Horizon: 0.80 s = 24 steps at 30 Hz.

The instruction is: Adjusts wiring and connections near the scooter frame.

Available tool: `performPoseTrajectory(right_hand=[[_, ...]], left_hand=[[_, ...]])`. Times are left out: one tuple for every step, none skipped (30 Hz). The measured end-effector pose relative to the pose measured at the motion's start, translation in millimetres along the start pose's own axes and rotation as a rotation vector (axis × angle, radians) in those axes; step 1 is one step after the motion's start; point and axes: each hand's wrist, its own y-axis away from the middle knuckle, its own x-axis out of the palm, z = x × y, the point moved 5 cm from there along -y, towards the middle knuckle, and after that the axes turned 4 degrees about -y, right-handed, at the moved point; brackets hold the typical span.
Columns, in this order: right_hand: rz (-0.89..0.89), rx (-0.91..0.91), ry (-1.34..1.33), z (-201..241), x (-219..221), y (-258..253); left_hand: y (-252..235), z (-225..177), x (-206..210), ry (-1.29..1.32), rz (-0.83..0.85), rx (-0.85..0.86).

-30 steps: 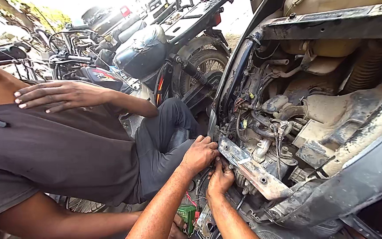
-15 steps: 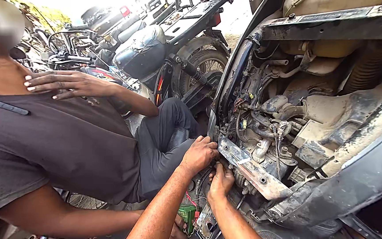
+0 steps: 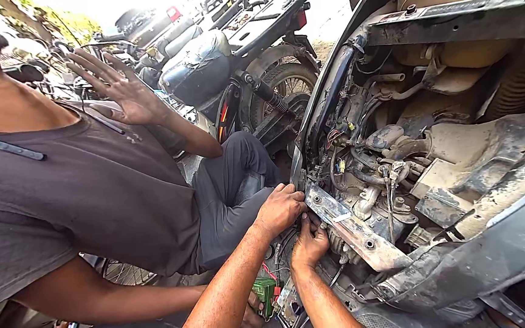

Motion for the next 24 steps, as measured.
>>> performPoseTrajectory(right_hand=[[-0.003, -0.002, -0.003, 0, 0, -1], [-0.004, -0.002, -0.003, 0, 0, -2], [-0.004, 0.005, -0.008, 0, 1, -3], [-0.005, 0.030, -0.019, 1, 1, -3], [-0.011, 0.082, -0.033, 2, 3, -3], [-0.025, 0.158, -0.053, 4, 5, -1], [-0.046, 0.260, -0.078, 8, 9, 1], [-0.078, 0.377, -0.116, 13, 13, 3], [-0.112, 0.502, -0.177, 18, 18, 6], [-0.131, 0.620, -0.269, 24, 24, 9], [-0.141, 0.720, -0.389, 28, 29, 9], [-0.140, 0.797, -0.517, 30, 34, 9], [-0.129, 0.851, -0.627, 30, 39, 10], [-0.119, 0.881, -0.692, 29, 41, 10], [-0.110, 0.877, -0.683, 28, 41, 11], [-0.102, 0.841, -0.605, 26, 37, 12], [-0.108, 0.779, -0.491, 24, 30, 13], [-0.122, 0.704, -0.384, 22, 23, 14], [-0.121, 0.627, -0.308, 21, 17, 15], [-0.112, 0.554, -0.266, 19, 14, 14], [-0.104, 0.494, -0.247, 18, 12, 14], [-0.093, 0.448, -0.243, 18, 13, 13], [-0.084, 0.414, -0.251, 19, 14, 14], [-0.073, 0.393, -0.263, 19, 16, 14]], left_hand=[[0, 0, 0, 0.002, 0.000, 0.001], [-1, 0, 0, 0.004, -0.001, 0.000], [-1, 0, 1, 0.006, -0.003, 0.000], [-1, 0, 1, 0.007, -0.004, 0.001], [-1, 0, 2, 0.006, -0.003, 0.002], [0, 0, 2, 0.009, -0.004, 0.005], [-1, 0, 2, 0.011, -0.007, 0.010], [-1, 0, 2, 0.014, -0.009, 0.016], [-1, 0, 2, 0.018, -0.012, 0.018], [0, -1, 2, 0.022, -0.015, 0.019], [0, 0, 2, 0.029, -0.011, 0.017], [-1, 0, 2, 0.032, -0.001, 0.015], [0, 1, 2, 0.032, 0.011, 0.012], [0, 1, 1, 0.034, 0.021, 0.008], [0, 1, 2, 0.036, 0.027, 0.004], [0, 1, 3, 0.038, 0.027, -0.002], [-1, 1, 4, 0.037, 0.027, -0.004], [-1, 0, 5, 0.033, 0.025, -0.003], [-1, 0, 5, 0.027, 0.024, -0.002], [-1, 1, 6, 0.022, 0.024, -0.001], [-1, 1, 6, 0.020, 0.025, -0.002], [0, 1, 6, 0.022, 0.027, -0.005], [0, 1, 5, 0.025, 0.030, -0.008], [0, 1, 5, 0.029, 0.036, -0.012]])
